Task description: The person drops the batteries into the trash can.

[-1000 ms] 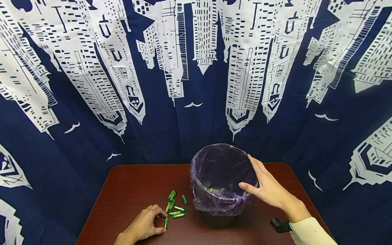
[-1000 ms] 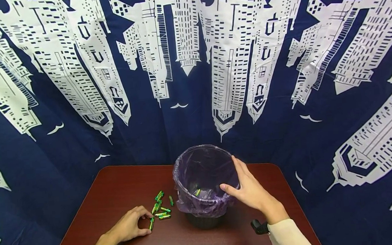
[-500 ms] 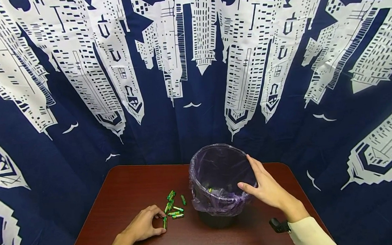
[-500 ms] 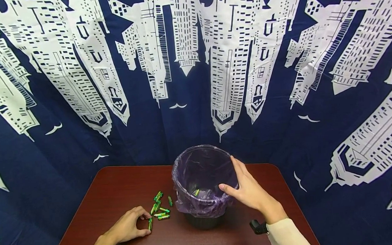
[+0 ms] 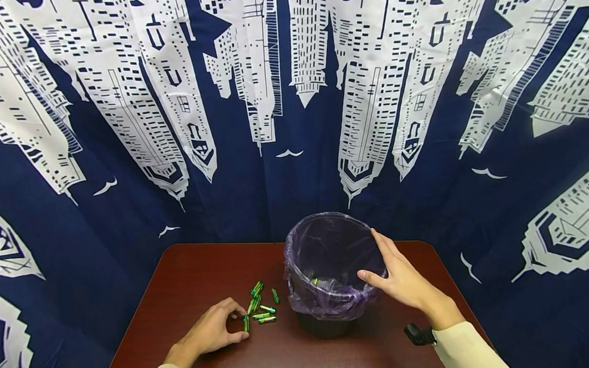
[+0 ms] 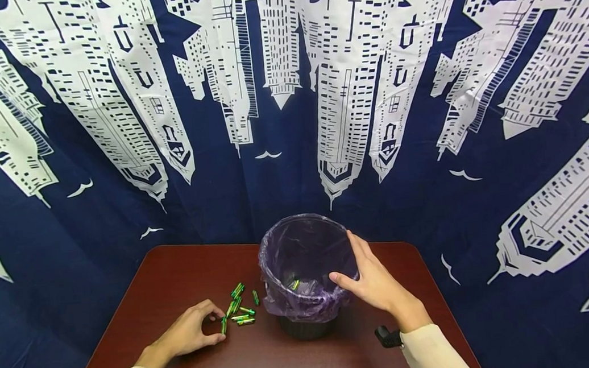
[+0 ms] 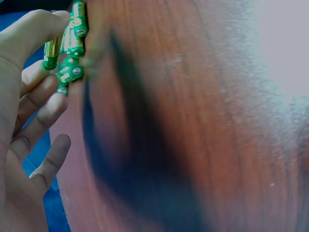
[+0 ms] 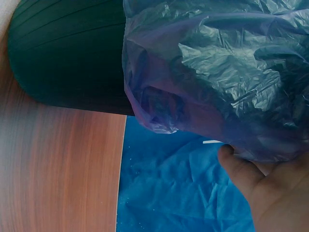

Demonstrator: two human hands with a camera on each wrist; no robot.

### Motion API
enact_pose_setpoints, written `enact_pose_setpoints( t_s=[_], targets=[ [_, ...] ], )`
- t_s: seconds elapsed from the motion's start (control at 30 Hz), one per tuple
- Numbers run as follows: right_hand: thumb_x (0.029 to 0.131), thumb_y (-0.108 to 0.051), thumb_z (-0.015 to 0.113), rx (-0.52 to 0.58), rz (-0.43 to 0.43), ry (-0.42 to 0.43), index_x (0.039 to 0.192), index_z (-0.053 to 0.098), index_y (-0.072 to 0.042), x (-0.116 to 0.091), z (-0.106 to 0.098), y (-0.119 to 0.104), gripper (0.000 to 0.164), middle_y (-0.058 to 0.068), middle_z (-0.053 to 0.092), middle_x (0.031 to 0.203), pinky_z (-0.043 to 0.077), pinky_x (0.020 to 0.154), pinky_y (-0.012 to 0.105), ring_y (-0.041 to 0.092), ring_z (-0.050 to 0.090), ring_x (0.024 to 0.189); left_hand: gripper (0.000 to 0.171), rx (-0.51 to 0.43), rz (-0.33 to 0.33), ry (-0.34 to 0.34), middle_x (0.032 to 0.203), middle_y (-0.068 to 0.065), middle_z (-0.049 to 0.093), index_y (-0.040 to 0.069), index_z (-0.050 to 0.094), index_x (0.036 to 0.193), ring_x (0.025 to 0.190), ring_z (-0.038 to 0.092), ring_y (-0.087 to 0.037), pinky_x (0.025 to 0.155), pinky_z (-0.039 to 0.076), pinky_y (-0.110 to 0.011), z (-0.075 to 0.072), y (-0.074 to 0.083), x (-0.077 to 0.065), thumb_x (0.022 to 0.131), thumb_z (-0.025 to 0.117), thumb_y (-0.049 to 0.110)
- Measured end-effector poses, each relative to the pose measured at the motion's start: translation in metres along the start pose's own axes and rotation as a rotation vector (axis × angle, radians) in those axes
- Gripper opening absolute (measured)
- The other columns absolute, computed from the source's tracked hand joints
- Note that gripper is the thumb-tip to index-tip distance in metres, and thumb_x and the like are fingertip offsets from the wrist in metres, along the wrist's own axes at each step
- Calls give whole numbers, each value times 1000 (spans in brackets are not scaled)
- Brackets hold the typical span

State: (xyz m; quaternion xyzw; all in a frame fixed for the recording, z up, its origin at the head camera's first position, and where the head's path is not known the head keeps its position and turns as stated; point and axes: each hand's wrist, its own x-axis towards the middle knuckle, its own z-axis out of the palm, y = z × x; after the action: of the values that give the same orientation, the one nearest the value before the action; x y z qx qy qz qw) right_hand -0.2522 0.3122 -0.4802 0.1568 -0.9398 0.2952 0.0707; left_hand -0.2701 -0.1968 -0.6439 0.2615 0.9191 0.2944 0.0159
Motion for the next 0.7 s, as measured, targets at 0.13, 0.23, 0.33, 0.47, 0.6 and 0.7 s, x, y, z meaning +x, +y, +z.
enact_pose_setpoints(
  t_s=[0.13,0.23,0.33,0.47,0.6,0.7],
  targets=[
    [104,-56,79,-2,0,3,187,15,-9,0,-1,0,115,26,25,191,34,132,86,59,37,171,43,7,15,27,123,12,73,23,79,126,110,74,-13,92,65,-32,-7,3,3,92,101,37],
    [105,-56,79,-5,-5,5,187,14,-9,0,0,0,115,26,26,191,34,132,85,59,37,171,42,12,31,53,122,12,73,23,78,125,109,73,-12,91,64,-32,-12,5,3,92,101,36],
    [105,-56,79,-6,-6,6,187,15,-9,0,0,-1,115,26,26,191,34,132,86,59,37,171,42,16,49,81,120,13,72,23,78,124,107,72,-9,90,64,-32,-16,8,4,91,102,36],
    [104,-56,79,-1,-7,9,187,15,-9,-1,0,0,115,26,25,191,34,132,86,59,36,172,43,25,70,106,120,15,72,24,78,124,107,71,-6,91,65,-32,-23,13,6,91,102,38],
    [104,-55,79,1,-10,10,187,15,-9,-2,1,0,115,26,25,191,34,132,86,59,36,171,44,41,78,126,120,15,73,25,78,124,108,72,-7,93,66,-33,-31,17,10,90,102,40],
    [104,-55,80,-2,-18,13,187,15,-8,-1,1,-1,115,27,26,190,34,131,87,59,37,171,45,45,82,139,120,15,74,25,78,124,109,73,-9,94,66,-35,-37,20,13,89,103,39]
  ],
)
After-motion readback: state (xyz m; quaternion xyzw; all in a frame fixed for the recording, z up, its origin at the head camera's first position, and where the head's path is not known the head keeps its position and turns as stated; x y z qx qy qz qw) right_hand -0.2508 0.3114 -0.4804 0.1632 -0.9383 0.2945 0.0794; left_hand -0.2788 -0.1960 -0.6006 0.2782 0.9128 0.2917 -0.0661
